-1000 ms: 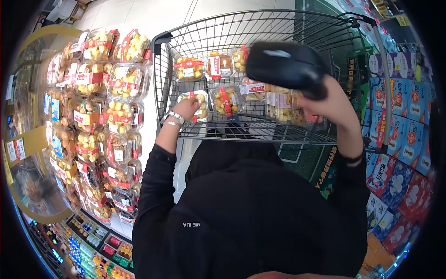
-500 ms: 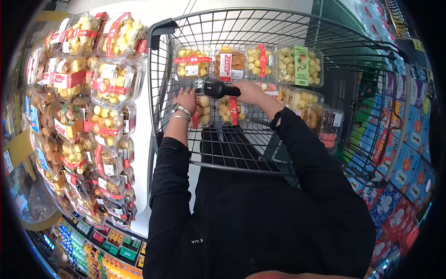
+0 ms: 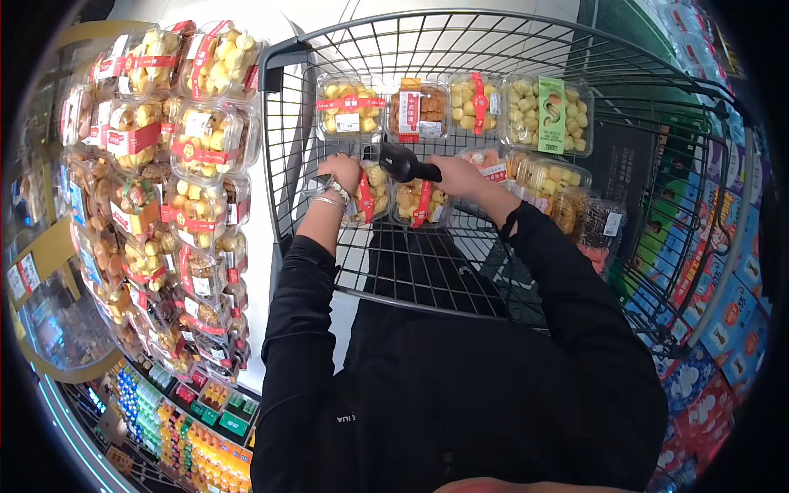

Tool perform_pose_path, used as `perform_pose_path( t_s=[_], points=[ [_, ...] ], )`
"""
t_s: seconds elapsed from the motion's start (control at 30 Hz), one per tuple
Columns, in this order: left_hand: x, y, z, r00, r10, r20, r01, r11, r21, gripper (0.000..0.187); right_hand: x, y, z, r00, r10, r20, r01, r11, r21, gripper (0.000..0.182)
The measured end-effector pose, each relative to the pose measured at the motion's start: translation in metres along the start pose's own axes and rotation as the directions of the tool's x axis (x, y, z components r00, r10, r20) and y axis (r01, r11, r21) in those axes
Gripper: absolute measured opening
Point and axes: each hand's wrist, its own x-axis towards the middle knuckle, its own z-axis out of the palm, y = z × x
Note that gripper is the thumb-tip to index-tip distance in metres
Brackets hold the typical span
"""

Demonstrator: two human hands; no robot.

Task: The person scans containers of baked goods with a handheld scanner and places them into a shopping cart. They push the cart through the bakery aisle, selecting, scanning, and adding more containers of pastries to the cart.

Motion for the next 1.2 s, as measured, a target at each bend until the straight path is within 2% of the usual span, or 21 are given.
perform_pose_path(
  t_s=[0.03, 0.13, 0.17, 0.23, 0.33, 0.4, 0.47, 0.57, 0.6, 0.67, 0.73, 0.77, 0.8, 0.87, 0.9, 0.93, 1.0, 1.07, 1.13, 1.17, 1.2],
  points=[
    [0.016, -0.005, 0.031, 0.991, -0.133, -0.031, 0.131, 0.99, -0.046, 0.023, -0.004, -0.003, -0.001, 1.0, -0.012, -0.008, 0.012, 1.0, -0.002, 0.02],
    [0.027, -0.01, 0.049, 0.972, -0.214, 0.098, 0.218, 0.975, -0.031, 0.035, -0.017, -0.003, 0.001, 1.0, 0.013, -0.013, -0.013, 1.0, -0.005, 0.024],
    [0.025, -0.01, 0.041, 0.972, -0.224, 0.071, 0.227, 0.973, -0.032, 0.035, -0.022, -0.004, 0.005, 1.0, 0.007, -0.023, -0.007, 1.0, -0.017, 0.022],
    [0.011, -0.003, 0.021, 0.961, -0.001, 0.278, -0.059, 0.976, 0.209, 0.031, -0.032, -0.007, 0.006, 0.998, -0.054, -0.021, 0.053, 0.997, -0.054, 0.018],
    [0.008, -0.005, 0.03, 0.977, -0.06, 0.204, -0.015, 0.938, 0.348, 0.045, -0.049, -0.027, 0.002, 0.991, -0.121, -0.061, 0.117, 0.991, -0.069, 0.015],
    [-0.031, 0.015, -0.032, 0.954, -0.021, 0.299, -0.052, 0.97, 0.236, 0.031, -0.056, -0.045, -0.008, 0.983, -0.138, -0.12, 0.131, 0.99, -0.057, 0.013],
    [-0.045, 0.008, -0.046, 0.964, -0.068, 0.255, 0.034, 0.99, 0.135, 0.04, -0.07, -0.062, -0.025, 0.978, -0.075, -0.195, 0.077, 0.997, 0.002, 0.014],
    [-0.051, -0.006, -0.022, 0.987, -0.138, -0.082, 0.13, 0.987, -0.095, 0.022, -0.086, -0.066, -0.047, 0.952, 0.018, -0.306, 0.008, 0.997, 0.083, 0.025],
    [-0.059, -0.009, -0.032, 0.985, -0.135, -0.11, 0.125, 0.988, -0.094, 0.022, -0.091, -0.071, -0.055, 0.936, 0.094, -0.339, -0.042, 0.987, 0.158, 0.032],
    [-0.076, -0.017, -0.046, 0.981, -0.126, -0.147, 0.071, 0.94, -0.334, 0.024, -0.103, -0.078, -0.069, 0.898, 0.059, -0.435, -0.025, 0.996, 0.082, 0.031],
    [-0.099, -0.026, -0.056, 0.965, -0.134, -0.225, 0.009, 0.876, -0.482, 0.029, -0.112, -0.087, -0.076, 0.848, 0.229, -0.477, -0.058, 0.937, 0.345, 0.029],
    [-0.117, -0.029, -0.065, 0.97, -0.172, -0.169, 0.017, 0.748, -0.664, 0.026, -0.121, -0.101, -0.082, 0.805, 0.258, -0.534, 0.022, 0.887, 0.462, 0.027],
    [-0.146, -0.027, -0.087, 0.977, -0.185, -0.106, 0.023, 0.585, -0.81, 0.024, -0.128, -0.103, -0.087, 0.771, 0.344, -0.536, -0.028, 0.859, 0.511, 0.028],
    [-0.157, -0.053, -0.065, 0.986, -0.105, -0.129, -0.076, 0.408, -0.91, 0.015, -0.142, -0.118, -0.096, 0.696, 0.352, -0.626, 0.013, 0.866, 0.501, 0.026],
    [-0.173, -0.063, -0.056, 0.985, -0.102, -0.138, -0.115, 0.208, -0.971, 0.009, -0.151, -0.141, -0.101, 0.677, 0.348, -0.648, 0.134, 0.808, 0.574, 0.022],
    [-0.192, -0.07, -0.048, 0.984, -0.101, -0.147, -0.148, -0.003, -0.989, 0.005, -0.157, -0.159, -0.104, 0.656, 0.35, -0.669, 0.196, 0.777, 0.598, 0.019],
    [-0.254, -0.077, -0.05, 0.983, -0.101, -0.153, -0.171, -0.202, -0.964, 0.004, -0.165, -0.184, -0.106, 0.678, 0.348, -0.647, 0.308, 0.665, 0.68, 0.016],
    [-0.29, -0.099, 0.0, 0.95, -0.042, -0.31, -0.295, -0.451, -0.842, 0.004, -0.171, -0.229, -0.105, 0.679, 0.298, -0.67, 0.375, 0.644, 0.667, 0.014],
    [-0.355, -0.096, -0.003, 0.945, -0.244, -0.216, -0.317, -0.533, -0.784, 0.004, -0.166, -0.266, -0.091, 0.694, 0.197, -0.693, 0.432, 0.656, 0.619, 0.011],
    [-0.378, -0.103, 0.01, 0.922, -0.257, -0.29, -0.383, -0.486, -0.786, 0.005, -0.161, -0.274, -0.084, 0.769, 0.132, -0.626, 0.423, 0.629, 0.652, 0.01],
    [-0.402, -0.108, 0.024, 0.895, -0.267, -0.356, -0.442, -0.433, -0.786, 0.006, -0.152, -0.287, -0.07, 0.733, 0.124, -0.669, 0.458, 0.637, 0.62, 0.01]
  ],
)
